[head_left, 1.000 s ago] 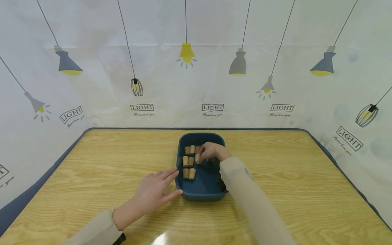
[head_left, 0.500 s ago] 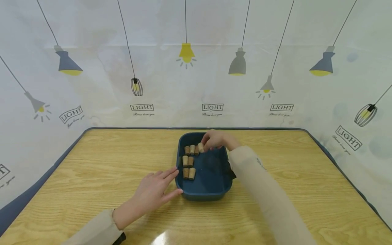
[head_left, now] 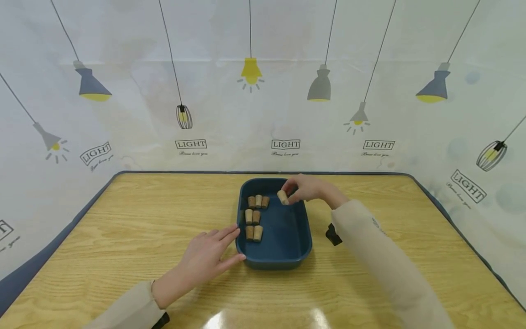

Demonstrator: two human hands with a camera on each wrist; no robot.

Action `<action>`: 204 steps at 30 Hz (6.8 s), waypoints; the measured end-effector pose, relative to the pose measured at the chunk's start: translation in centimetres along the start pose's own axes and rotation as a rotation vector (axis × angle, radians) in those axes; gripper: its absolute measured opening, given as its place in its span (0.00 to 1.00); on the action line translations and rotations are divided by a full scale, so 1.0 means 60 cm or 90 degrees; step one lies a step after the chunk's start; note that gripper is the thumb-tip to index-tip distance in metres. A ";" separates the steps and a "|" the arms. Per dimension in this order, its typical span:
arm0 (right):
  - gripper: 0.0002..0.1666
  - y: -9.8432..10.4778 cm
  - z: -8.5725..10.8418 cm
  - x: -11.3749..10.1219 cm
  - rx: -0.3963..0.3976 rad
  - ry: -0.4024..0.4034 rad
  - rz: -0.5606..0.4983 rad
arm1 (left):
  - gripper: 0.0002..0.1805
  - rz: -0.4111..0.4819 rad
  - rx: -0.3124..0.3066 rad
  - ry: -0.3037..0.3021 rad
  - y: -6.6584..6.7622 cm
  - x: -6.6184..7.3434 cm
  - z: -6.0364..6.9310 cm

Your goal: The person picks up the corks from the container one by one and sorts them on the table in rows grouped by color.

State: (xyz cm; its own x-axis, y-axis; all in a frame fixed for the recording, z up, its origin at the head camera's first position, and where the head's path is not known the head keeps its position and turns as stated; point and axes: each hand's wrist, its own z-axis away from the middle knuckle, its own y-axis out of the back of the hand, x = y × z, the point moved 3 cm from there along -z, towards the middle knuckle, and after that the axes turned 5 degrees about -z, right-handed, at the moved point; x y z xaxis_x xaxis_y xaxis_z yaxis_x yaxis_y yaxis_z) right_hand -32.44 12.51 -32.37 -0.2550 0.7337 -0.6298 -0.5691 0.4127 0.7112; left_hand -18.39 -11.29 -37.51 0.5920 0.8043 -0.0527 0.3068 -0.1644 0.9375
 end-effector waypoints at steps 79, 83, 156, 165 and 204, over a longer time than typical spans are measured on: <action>0.24 -0.007 0.039 0.235 0.254 -0.014 -0.002 | 0.34 0.007 -0.011 0.007 -0.002 0.000 0.004; 0.24 -0.007 0.038 0.236 0.253 -0.019 -0.002 | 0.34 0.004 -0.008 0.004 -0.003 0.001 0.003; 0.25 -0.049 -0.085 -0.056 0.179 0.104 -0.022 | 0.33 0.000 0.006 -0.009 -0.001 0.000 0.002; 0.23 -0.064 -0.092 -0.033 0.183 0.086 -0.010 | 0.33 0.004 -0.002 -0.004 0.002 0.001 0.002; 0.24 -0.100 -0.131 0.001 0.200 -0.007 0.002 | 0.33 0.002 -0.017 0.000 0.002 0.001 0.001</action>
State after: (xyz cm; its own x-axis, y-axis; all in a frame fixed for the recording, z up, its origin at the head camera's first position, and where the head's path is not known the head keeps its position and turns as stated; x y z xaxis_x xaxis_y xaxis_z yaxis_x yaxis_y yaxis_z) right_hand -35.18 5.83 -39.15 -0.2470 0.7400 -0.6257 -0.2991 0.5559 0.7756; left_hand -18.30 -11.30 -37.42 0.5932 0.8035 -0.0491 0.2851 -0.1526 0.9463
